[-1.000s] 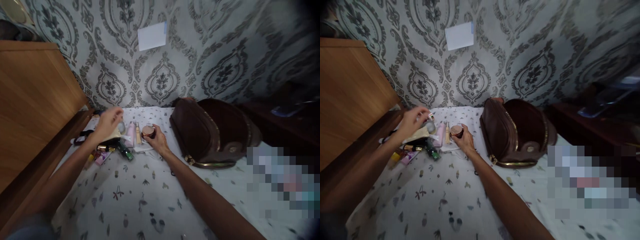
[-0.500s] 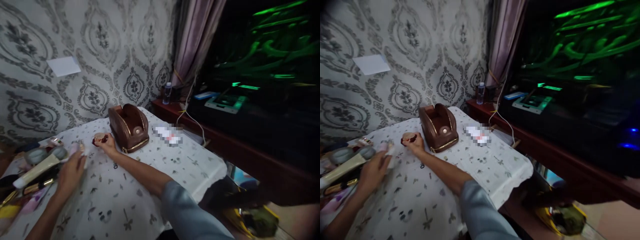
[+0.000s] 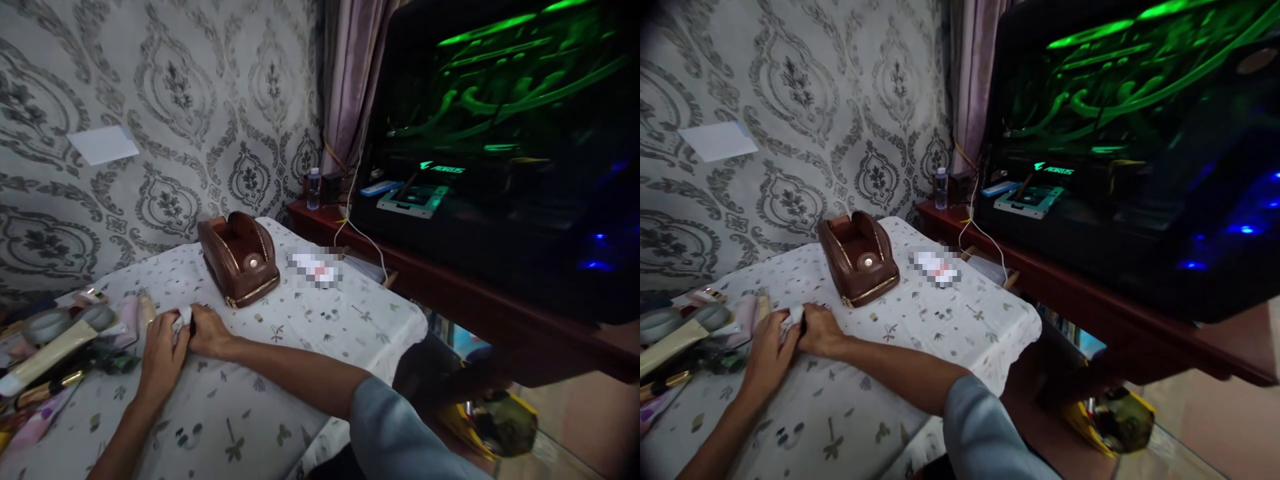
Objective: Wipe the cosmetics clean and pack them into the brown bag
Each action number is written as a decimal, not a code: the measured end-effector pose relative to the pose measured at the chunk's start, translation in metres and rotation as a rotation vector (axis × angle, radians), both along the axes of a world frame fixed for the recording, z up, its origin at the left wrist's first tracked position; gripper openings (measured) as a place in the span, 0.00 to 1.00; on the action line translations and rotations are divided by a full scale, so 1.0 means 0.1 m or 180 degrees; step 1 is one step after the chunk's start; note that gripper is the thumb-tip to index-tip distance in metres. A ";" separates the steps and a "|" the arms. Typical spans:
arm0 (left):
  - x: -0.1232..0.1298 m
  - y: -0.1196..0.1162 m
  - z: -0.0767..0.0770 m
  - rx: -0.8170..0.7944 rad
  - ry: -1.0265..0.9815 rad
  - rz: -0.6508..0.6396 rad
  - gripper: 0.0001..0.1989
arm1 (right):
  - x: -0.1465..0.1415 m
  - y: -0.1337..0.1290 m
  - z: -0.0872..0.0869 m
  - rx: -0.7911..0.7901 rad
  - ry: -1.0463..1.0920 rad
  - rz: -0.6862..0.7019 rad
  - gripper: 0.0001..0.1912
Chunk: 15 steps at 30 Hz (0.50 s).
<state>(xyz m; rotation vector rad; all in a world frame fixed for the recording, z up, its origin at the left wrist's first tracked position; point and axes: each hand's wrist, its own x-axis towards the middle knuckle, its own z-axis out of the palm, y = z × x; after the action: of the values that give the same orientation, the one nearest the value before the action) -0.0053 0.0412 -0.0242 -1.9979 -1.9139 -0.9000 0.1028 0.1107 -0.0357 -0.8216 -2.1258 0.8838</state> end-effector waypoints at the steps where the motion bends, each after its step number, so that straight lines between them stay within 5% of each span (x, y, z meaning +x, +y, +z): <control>1: -0.02 -0.01 -0.01 0.0010 -0.0005 -0.0014 0.12 | 0.00 0.01 0.00 0.0054 -0.0060 0.0021 0.14; 15: -0.07 -0.07 -0.13 0.0075 0.0324 0.0092 0.19 | -0.02 0.03 -0.05 0.0280 -0.0290 0.0168 0.17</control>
<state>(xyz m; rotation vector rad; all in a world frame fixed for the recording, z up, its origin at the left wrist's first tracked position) -0.0121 0.0338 -0.0373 -1.9581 -1.8638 -0.7940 0.1012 0.1136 -0.0411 -0.7772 -2.2580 0.7872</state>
